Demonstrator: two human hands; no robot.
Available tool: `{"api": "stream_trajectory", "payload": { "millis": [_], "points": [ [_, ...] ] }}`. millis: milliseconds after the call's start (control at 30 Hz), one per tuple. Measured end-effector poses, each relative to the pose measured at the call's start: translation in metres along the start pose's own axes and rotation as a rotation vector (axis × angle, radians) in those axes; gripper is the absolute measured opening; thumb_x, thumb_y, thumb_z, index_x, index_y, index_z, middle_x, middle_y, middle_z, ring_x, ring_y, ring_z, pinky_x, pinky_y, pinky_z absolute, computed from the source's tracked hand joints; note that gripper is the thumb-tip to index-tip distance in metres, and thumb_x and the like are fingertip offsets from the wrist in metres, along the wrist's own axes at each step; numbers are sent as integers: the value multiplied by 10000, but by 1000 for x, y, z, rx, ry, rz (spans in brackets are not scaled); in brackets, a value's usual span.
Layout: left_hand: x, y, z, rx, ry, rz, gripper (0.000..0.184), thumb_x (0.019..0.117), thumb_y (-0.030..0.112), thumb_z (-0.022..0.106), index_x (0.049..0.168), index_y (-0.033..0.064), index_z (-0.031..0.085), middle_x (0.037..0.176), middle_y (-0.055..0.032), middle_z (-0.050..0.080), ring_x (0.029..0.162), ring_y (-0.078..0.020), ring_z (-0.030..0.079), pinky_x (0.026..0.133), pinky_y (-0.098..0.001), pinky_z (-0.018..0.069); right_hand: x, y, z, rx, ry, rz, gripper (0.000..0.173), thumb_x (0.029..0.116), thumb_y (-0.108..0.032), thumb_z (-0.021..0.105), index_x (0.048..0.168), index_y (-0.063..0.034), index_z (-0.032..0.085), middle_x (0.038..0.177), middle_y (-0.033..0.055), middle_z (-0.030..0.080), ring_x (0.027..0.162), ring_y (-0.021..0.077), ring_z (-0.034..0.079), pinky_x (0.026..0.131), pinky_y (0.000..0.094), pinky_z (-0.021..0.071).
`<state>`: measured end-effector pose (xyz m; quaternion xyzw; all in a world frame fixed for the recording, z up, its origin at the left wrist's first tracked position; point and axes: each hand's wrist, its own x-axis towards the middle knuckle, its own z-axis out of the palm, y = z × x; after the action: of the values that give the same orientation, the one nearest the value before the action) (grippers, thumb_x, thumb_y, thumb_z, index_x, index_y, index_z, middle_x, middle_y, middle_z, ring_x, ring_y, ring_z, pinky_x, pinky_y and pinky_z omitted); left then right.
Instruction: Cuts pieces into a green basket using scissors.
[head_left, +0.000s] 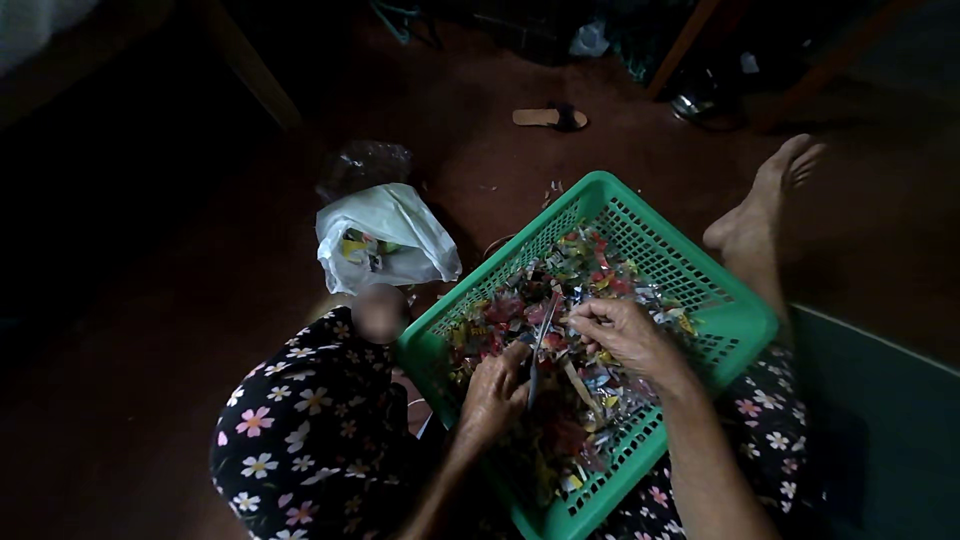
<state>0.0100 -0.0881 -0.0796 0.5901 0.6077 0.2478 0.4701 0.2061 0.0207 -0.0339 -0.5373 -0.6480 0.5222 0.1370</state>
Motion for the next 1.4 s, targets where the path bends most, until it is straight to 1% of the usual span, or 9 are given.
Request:
{"api": "stream_trajectory", "payload": {
  "millis": [133,267,333,633,800,933,1133,1267,1400],
  "points": [
    [-2,-1,-2,21,-45,17,273,960,218,592,1158,43,658,837,-95,648,747,-228,623,707,-442,509,-1,-2,-3,-21,-25,20,142,1016,-137,637,996,-14,704,801,17,653,654,31,619,644,187,543],
    [-6,15,-12,183,-147,-76,405,1001,202,584,1363,21,553,1033,-215,680,975,-384,668,863,-569,517,-2,-2,-3,14,-8,-19,131,1008,-115,636,977,-10,706,770,8,655,633,24,626,635,182,554],
    [-8,21,-12,254,-153,-97,437,1011,209,569,1400,18,512,1065,-239,672,1006,-416,664,876,-586,512,-3,-3,0,51,14,-46,114,997,-89,638,975,-8,715,760,9,662,621,27,631,626,185,558],
    [-7,23,-14,197,65,-26,319,962,160,603,1246,15,608,828,-162,656,793,-354,663,723,-540,516,-16,-11,28,102,155,-158,132,997,-117,634,974,-23,725,781,-23,683,636,-14,629,611,150,545],
    [-11,11,-7,58,24,20,311,962,171,579,1233,31,636,881,-147,676,823,-315,668,753,-531,528,-35,-20,35,-81,303,-102,172,1006,-175,626,1014,-51,745,835,7,705,691,27,650,673,214,558],
    [-11,0,1,-71,-47,80,310,945,207,559,1185,38,659,914,-109,674,825,-239,650,752,-458,525,-50,-10,46,-148,387,-79,203,1005,-207,614,1012,-63,758,819,27,711,676,85,666,676,289,579],
    [-23,10,-2,-21,-244,52,422,955,177,571,1341,10,544,987,-177,668,926,-316,663,828,-519,530,-62,1,56,23,528,-153,186,984,-128,607,1008,11,727,774,36,694,601,43,647,578,214,572],
    [-30,13,-2,-28,-275,83,570,917,153,561,1445,-33,452,1175,-250,642,1110,-373,630,941,-553,498,-60,2,65,125,597,-212,190,988,-95,582,1021,44,708,758,23,684,584,28,642,553,190,569],
    [-29,10,6,-65,-166,108,420,951,164,540,1335,-7,534,962,-179,657,897,-318,656,794,-513,525,-59,-1,73,216,526,-236,202,1020,-90,530,1028,43,682,738,-2,677,591,40,643,559,192,567]
  ]
}}
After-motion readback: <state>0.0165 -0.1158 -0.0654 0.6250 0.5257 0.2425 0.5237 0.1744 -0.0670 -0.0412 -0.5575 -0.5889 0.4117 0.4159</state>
